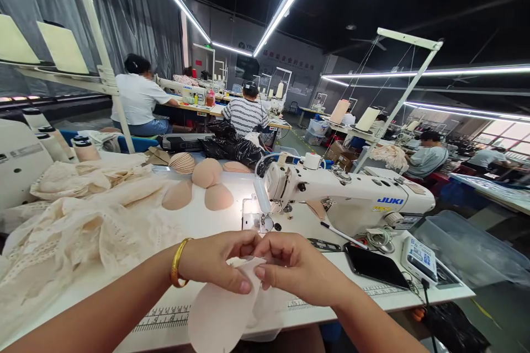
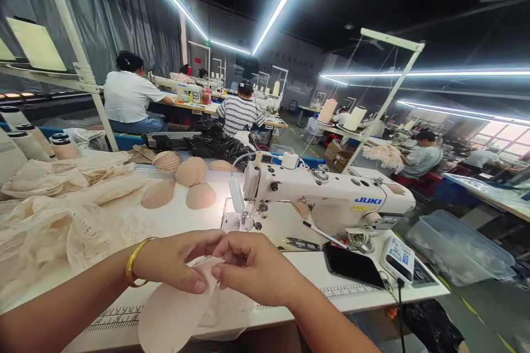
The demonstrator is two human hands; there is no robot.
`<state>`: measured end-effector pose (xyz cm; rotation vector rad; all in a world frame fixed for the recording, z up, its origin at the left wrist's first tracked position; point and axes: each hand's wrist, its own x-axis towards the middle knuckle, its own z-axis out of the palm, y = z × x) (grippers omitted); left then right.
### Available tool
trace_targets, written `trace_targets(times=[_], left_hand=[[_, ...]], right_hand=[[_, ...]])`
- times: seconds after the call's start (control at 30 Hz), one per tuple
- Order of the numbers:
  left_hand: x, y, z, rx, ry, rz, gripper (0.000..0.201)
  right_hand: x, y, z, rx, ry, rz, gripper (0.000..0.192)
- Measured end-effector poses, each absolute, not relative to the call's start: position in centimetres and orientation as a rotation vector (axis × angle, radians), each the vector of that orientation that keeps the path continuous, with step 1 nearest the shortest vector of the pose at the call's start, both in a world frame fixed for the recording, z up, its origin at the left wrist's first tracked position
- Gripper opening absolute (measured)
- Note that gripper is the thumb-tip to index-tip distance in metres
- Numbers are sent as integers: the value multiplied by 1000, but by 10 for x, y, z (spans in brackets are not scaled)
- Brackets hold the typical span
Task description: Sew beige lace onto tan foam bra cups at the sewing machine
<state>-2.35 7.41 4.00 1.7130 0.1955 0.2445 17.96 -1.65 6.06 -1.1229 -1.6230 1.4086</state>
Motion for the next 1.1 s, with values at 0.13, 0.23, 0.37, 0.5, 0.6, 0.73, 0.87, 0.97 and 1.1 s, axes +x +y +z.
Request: trace_targets(times=[0.13,0.23,0.37,0.5,0.6,0.73,0.87,0.97,1.1], left_hand=[[-40,76,25,1514,365,121,56],[-52,79,31,1635,547,305,49],[-64,90,40,2261,849,908,36],[-76,95,23,3061,667,1207,26],[-72,87,3,3240,594,823,21],[-47,89,-9,3175,461,523,24],[-16,112,-17,3249,501,372,29],[-3,119,-28,3272,588,326,23],[-2,112,-37,3222,582,550,23]], right_hand=[[191,-11,72,-1127,-1591,1416,31],[188,-6,72,-1197,-1685,1011,17],[173,2,46,-1074,-1866,87,17],[169,19,-10,-1047,-2021,-182,31],[183,35,-46,-1078,-2220,-134,31],[208,52,-61,-1000,-2422,-43,31],[226,66,-57,-976,-2495,-10,32],[236,69,-55,-953,-2454,-8,35],[244,63,-54,-980,-2433,-51,37]])
